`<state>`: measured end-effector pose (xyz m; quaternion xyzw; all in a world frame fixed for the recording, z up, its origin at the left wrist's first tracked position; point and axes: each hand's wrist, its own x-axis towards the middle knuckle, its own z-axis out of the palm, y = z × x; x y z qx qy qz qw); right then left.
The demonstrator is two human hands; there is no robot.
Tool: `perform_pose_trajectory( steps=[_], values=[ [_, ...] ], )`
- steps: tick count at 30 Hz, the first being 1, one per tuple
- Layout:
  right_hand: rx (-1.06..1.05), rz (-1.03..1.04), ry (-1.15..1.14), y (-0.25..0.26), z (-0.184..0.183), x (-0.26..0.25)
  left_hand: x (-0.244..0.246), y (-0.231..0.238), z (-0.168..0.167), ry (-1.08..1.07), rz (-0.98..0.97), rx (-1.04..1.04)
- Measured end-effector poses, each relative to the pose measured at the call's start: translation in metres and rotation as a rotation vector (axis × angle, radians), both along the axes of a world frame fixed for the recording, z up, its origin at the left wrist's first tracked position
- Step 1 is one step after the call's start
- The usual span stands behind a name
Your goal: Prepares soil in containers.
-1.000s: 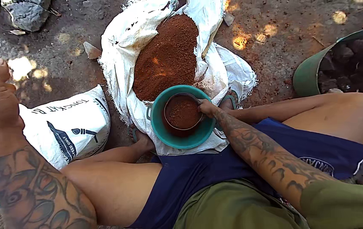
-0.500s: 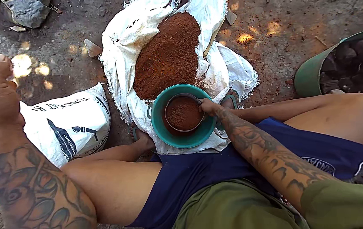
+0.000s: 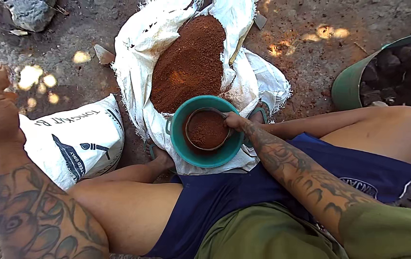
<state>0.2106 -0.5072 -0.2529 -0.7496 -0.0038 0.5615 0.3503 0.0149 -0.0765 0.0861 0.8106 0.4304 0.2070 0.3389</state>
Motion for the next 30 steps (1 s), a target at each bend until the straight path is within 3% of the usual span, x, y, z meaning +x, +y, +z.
perform_pose_trajectory(
  steps=[3,7,10,14,18,21,24,28,30],
  values=[
    [-0.045,0.163,0.098,0.008,0.027,0.001,0.000,-0.001,0.000,0.009,0.001,-0.002],
    [-0.005,-0.059,0.026,0.004,0.019,-0.004,-0.001,0.001,-0.001,-0.015,-0.010,0.007],
    [-0.016,0.122,0.096,0.004,0.024,0.002,-0.002,-0.001,-0.001,-0.005,-0.006,0.013],
    [0.020,-0.068,0.006,0.001,0.014,-0.005,-0.003,0.002,-0.003,-0.005,-0.002,0.011],
    [-0.008,0.121,0.058,0.003,0.024,0.001,-0.004,0.004,-0.004,-0.013,-0.013,0.012],
    [-0.036,-0.038,0.031,0.003,0.018,-0.001,-0.002,0.000,-0.002,-0.022,-0.016,-0.001],
    [-0.036,0.119,0.096,0.002,0.021,0.003,-0.001,-0.002,-0.001,-0.008,-0.016,0.005],
    [-0.034,-0.025,0.053,0.002,0.022,0.000,0.000,-0.001,-0.001,-0.002,-0.015,0.002],
    [-0.044,0.052,0.091,0.000,0.017,0.003,0.001,-0.001,-0.001,0.001,-0.008,-0.001]
  ],
)
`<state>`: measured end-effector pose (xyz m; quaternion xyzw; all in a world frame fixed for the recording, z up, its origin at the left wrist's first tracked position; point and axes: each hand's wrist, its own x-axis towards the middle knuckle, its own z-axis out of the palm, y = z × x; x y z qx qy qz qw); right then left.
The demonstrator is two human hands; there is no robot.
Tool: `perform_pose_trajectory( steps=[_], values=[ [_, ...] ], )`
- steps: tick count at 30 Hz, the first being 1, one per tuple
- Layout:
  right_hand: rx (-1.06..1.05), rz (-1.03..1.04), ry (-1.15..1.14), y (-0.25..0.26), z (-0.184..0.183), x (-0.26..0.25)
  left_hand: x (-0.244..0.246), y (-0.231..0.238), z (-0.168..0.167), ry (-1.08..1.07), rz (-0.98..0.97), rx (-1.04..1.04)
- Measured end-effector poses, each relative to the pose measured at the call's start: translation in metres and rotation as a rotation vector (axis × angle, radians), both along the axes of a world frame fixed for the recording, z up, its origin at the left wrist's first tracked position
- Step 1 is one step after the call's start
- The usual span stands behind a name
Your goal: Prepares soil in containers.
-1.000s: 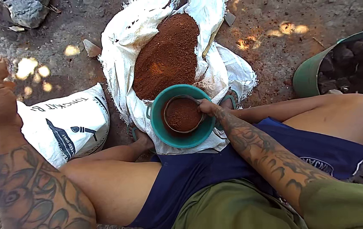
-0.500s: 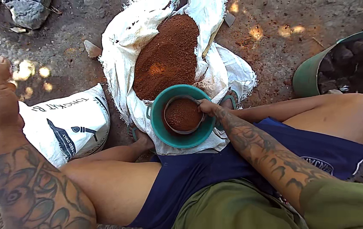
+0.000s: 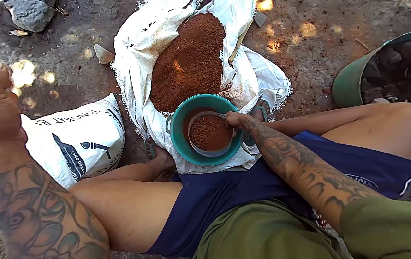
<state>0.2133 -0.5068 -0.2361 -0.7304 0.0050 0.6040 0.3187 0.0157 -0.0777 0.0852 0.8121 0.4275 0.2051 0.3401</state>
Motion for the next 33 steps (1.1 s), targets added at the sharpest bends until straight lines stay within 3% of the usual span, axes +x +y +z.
perform_pose_trajectory(
  steps=[2,5,9,13,17,20,24,27,31,33],
  values=[
    [0.005,0.071,0.040,-0.001,-0.006,0.001,-0.001,0.002,-0.001,0.008,0.010,-0.001],
    [-0.002,-0.045,0.000,0.002,-0.002,0.001,0.001,0.000,0.000,-0.012,0.002,-0.011],
    [-0.003,0.187,0.055,0.004,-0.002,0.009,0.003,-0.004,0.002,0.009,0.016,-0.009],
    [-0.031,-0.011,0.013,0.006,0.001,0.003,0.003,-0.002,-0.001,-0.022,0.008,-0.006],
    [-0.023,0.157,0.035,0.009,0.007,0.008,0.002,-0.003,0.000,-0.012,0.013,-0.018],
    [0.025,-0.007,-0.069,0.004,-0.011,0.005,0.002,-0.002,0.000,-0.019,0.010,-0.013],
    [0.015,0.188,0.014,0.013,0.002,0.009,0.002,-0.003,0.001,0.003,0.016,-0.015],
    [0.062,0.016,-0.106,0.006,-0.016,0.002,0.003,-0.004,0.001,-0.027,-0.007,-0.003],
    [0.037,0.140,-0.045,0.013,-0.001,0.004,-0.001,0.004,-0.003,0.017,0.010,0.023],
    [0.054,0.047,-0.142,0.011,-0.009,0.005,0.000,0.005,-0.003,0.014,0.009,0.018]
  ],
)
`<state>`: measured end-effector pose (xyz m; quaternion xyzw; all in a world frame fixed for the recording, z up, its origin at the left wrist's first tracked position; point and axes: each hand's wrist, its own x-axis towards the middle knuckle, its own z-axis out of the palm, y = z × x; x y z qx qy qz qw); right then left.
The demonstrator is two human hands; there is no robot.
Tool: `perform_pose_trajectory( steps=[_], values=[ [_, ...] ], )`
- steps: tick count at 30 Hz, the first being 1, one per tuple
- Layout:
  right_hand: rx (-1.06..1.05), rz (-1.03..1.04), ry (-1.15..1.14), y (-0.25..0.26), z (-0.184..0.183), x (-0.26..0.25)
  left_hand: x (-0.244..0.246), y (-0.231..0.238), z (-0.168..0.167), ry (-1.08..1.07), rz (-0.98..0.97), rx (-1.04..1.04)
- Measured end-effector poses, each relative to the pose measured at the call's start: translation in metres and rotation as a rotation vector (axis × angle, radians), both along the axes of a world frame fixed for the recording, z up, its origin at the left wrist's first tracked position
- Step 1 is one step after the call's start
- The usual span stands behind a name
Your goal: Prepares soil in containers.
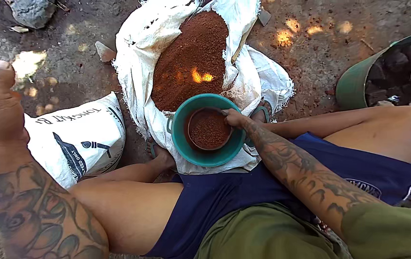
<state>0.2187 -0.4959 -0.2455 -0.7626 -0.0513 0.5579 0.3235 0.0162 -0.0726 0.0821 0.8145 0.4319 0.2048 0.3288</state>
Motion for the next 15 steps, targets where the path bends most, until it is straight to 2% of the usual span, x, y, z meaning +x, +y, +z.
perform_pose_trajectory(
  steps=[2,5,9,13,15],
  values=[
    [0.026,-0.041,-0.049,0.000,-0.006,0.004,-0.001,0.002,-0.001,-0.003,-0.004,-0.002],
    [-0.008,0.093,-0.015,0.004,0.005,0.008,-0.002,0.004,-0.001,-0.002,0.015,0.000],
    [0.018,-0.047,-0.067,0.001,0.005,0.001,-0.002,0.003,0.000,-0.002,0.025,-0.005],
    [0.013,0.142,0.002,0.003,0.010,-0.004,-0.004,0.005,-0.002,-0.009,0.023,-0.010],
    [0.042,0.031,-0.045,0.000,0.000,-0.009,-0.004,0.007,-0.003,-0.017,0.027,-0.009]
  ],
)
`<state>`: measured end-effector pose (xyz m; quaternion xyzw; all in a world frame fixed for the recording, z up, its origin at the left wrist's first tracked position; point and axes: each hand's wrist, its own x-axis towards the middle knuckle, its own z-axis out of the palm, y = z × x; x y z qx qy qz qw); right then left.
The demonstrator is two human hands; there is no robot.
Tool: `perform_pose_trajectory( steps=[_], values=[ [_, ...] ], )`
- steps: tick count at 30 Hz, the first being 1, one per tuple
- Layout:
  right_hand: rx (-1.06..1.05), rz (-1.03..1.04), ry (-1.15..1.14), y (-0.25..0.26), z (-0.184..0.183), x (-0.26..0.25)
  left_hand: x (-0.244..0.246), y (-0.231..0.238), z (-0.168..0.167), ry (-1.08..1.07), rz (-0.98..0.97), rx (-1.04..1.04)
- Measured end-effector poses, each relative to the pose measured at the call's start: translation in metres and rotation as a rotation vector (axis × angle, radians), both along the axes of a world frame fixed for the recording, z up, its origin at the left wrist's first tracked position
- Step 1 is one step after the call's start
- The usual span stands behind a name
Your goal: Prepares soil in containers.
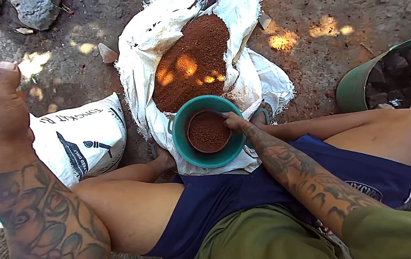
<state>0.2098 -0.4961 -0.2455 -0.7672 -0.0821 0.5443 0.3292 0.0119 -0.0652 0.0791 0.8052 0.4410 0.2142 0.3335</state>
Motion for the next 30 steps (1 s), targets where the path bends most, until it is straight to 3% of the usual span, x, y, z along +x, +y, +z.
perform_pose_trajectory(
  steps=[2,6,9,13,16,20,23,28,30],
  values=[
    [0.003,-0.083,-0.001,0.000,-0.003,-0.005,-0.001,-0.001,0.000,0.010,0.011,-0.009],
    [-0.053,0.094,0.048,0.006,0.020,-0.002,-0.003,0.003,0.000,0.012,-0.008,-0.003],
    [0.000,-0.039,-0.005,-0.001,0.004,-0.001,-0.001,0.000,0.002,0.002,0.012,-0.014],
    [-0.048,0.140,0.058,0.006,0.019,-0.001,-0.003,-0.001,0.002,0.015,0.017,-0.010],
    [-0.024,-0.054,0.042,0.001,0.013,-0.005,-0.003,0.001,0.000,0.000,0.017,-0.015],
    [-0.051,0.075,0.140,0.001,0.006,0.002,-0.002,0.000,0.001,0.002,0.004,-0.008],
    [-0.001,-0.093,0.059,-0.002,0.002,0.001,0.000,0.000,0.001,-0.006,0.002,-0.013],
    [-0.019,0.047,0.132,-0.005,-0.003,0.004,0.000,0.000,0.000,0.014,0.004,-0.008],
    [0.010,-0.070,0.078,-0.007,-0.003,0.001,0.002,-0.001,0.001,0.008,0.007,-0.012]
  ],
)
